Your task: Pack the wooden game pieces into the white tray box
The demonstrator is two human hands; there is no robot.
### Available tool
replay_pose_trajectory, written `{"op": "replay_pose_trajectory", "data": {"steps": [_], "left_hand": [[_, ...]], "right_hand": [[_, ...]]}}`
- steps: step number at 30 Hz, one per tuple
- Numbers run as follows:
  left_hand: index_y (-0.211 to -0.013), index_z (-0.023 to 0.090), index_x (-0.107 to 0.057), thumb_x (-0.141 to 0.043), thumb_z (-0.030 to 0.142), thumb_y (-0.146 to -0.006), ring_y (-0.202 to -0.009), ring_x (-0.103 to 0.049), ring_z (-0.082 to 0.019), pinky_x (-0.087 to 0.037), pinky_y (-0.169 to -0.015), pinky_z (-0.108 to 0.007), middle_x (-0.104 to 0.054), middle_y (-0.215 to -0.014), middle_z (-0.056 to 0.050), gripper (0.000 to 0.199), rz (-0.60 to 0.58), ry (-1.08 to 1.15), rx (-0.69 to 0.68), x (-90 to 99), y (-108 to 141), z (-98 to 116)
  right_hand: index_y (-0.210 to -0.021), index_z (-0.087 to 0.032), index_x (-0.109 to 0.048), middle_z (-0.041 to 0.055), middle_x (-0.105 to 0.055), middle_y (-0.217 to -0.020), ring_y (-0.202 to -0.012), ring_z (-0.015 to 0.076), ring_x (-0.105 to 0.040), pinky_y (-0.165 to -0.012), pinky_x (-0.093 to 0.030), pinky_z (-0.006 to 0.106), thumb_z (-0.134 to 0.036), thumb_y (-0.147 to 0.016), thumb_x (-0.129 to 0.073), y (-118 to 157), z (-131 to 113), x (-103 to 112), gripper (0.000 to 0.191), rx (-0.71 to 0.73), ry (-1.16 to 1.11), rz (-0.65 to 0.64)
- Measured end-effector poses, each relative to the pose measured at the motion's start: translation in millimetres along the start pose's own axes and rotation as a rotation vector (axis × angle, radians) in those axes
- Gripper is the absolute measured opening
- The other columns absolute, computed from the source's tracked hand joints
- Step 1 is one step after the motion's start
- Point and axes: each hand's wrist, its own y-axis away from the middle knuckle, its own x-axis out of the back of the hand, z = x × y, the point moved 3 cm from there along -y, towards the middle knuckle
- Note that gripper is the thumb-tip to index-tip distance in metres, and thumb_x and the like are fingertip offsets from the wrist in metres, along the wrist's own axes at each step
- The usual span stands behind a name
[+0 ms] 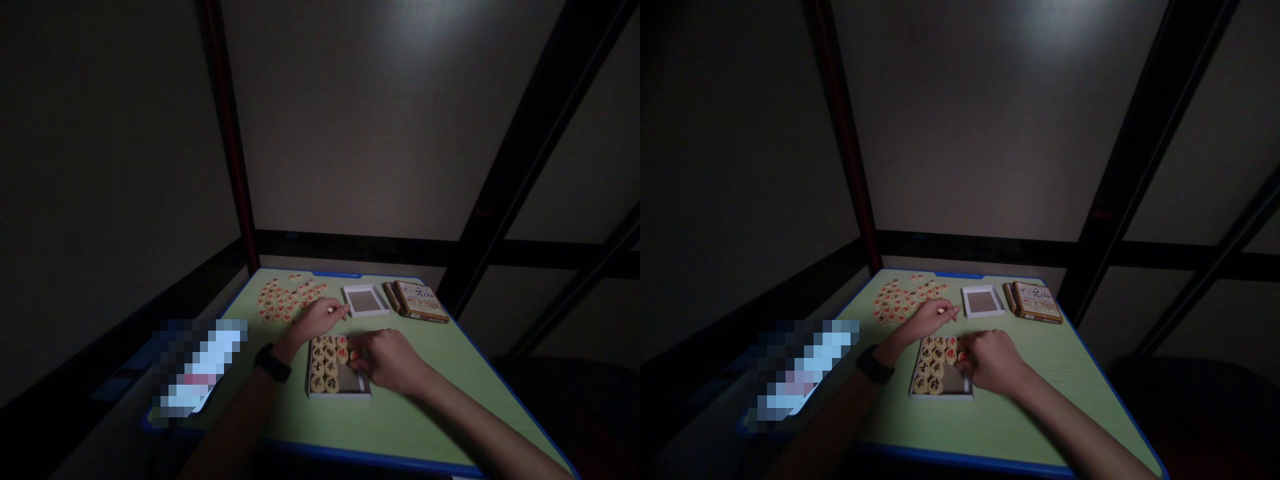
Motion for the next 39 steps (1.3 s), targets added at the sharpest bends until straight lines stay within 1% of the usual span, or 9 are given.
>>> {"op": "replay_pose_trajectory", "data": {"steps": [8,14,16,19,22,25,30,33,39], "left_hand": [[-0.064,0.015,-0.065,-0.055,0.039,-0.084,-0.06,-0.048,-0.012,-0.033,-0.055,-0.023,-0.055,-0.059,0.002,0.032,0.02,0.054,0.009,0.2,2,6],[-0.067,0.015,-0.064,-0.058,0.038,-0.084,-0.063,-0.052,-0.013,-0.037,-0.058,-0.023,-0.059,-0.063,0.001,0.029,0.026,0.071,-0.004,-1.7,2,4],[-0.071,0.016,-0.065,-0.059,0.035,-0.083,-0.067,-0.055,-0.014,-0.041,-0.061,-0.023,-0.061,-0.067,0.001,0.024,0.05,0.091,0.005,-2.3,1,0],[-0.083,0.017,-0.065,-0.057,0.027,-0.083,-0.079,-0.06,-0.015,-0.046,-0.074,-0.024,-0.066,-0.081,-0.001,0.013,0.084,0.13,0.022,-2.5,0,-5],[-0.091,0.02,-0.064,-0.05,0.018,-0.083,-0.086,-0.06,-0.015,-0.047,-0.08,-0.025,-0.065,-0.085,0.0,0.016,0.1,0.133,0.071,-2.6,0,-11],[-0.092,0.021,-0.061,-0.046,0.016,-0.085,-0.08,-0.058,-0.012,-0.047,-0.073,-0.022,-0.062,-0.083,0.001,0.018,0.104,0.15,0.091,-3.8,0,-16],[-0.094,0.021,-0.057,-0.046,0.017,-0.088,-0.059,-0.05,-0.008,-0.041,-0.055,-0.018,-0.055,-0.073,0.004,0.013,0.067,0.19,0.109,-8.0,0,-19],[-0.096,0.021,-0.055,-0.052,0.015,-0.084,-0.057,-0.052,-0.007,-0.042,-0.054,-0.018,-0.054,-0.073,0.006,0.013,0.046,0.234,0.09,-10.3,0,-20],[-0.095,0.02,-0.055,-0.07,0.01,-0.069,-0.068,-0.055,-0.008,-0.044,-0.06,-0.018,-0.055,-0.081,0.004,0.031,0.07,0.403,0.041,-5.7,3,-15]], "right_hand": [[-0.09,-0.023,-0.068,0.0078,-0.076,-0.081,-0.073,0.0243,-0.07,-0.058,-0.032,0.029,-0.032,-0.081,-0.057,1,-8,-6,0.017,-0.097,0.075,-0.07],[-0.092,-0.023,-0.068,0.0092,-0.077,-0.084,-0.073,0.0254,-0.071,-0.057,-0.033,0.03,-0.032,-0.08,-0.055,3,-11,-2,0.02,-0.087,0.108,-0.047],[-0.092,-0.021,-0.068,0.0105,-0.076,-0.083,-0.072,0.026,-0.071,-0.056,-0.032,0.03,-0.031,-0.079,-0.056,3,-12,-4,0.02,-0.085,0.117,-0.052],[-0.091,-0.019,-0.068,0.0117,-0.076,-0.083,-0.072,0.0261,-0.071,-0.056,-0.032,0.03,-0.029,-0.079,-0.056,3,-13,-8,0.02,-0.076,0.134,-0.055],[-0.091,-0.02,-0.069,0.0112,-0.076,-0.084,-0.072,0.0249,-0.071,-0.057,-0.033,0.029,-0.028,-0.082,-0.053,1,-12,-9,0.019,-0.076,0.137,-0.043],[-0.09,-0.021,-0.069,0.0109,-0.077,-0.084,-0.072,0.0241,-0.071,-0.058,-0.034,0.029,-0.027,-0.083,-0.052,0,-11,-7,0.019,-0.09,0.14,-0.042],[-0.092,-0.021,-0.07,0.011,-0.077,-0.087,-0.075,0.0241,-0.071,-0.06,-0.035,0.029,-0.026,-0.085,-0.052,0,-11,-3,0.02,-0.101,0.142,-0.066],[-0.09,-0.021,-0.071,0.0105,-0.077,-0.087,-0.076,0.0244,-0.072,-0.06,-0.035,0.029,-0.026,-0.085,-0.051,0,-11,-2,0.021,-0.103,0.131,-0.061],[-0.089,-0.022,-0.071,0.0089,-0.077,-0.084,-0.074,0.0233,-0.071,-0.06,-0.035,0.029,-0.024,-0.084,-0.052,-1,-8,-3,0.02,-0.086,0.099,-0.033]]}}
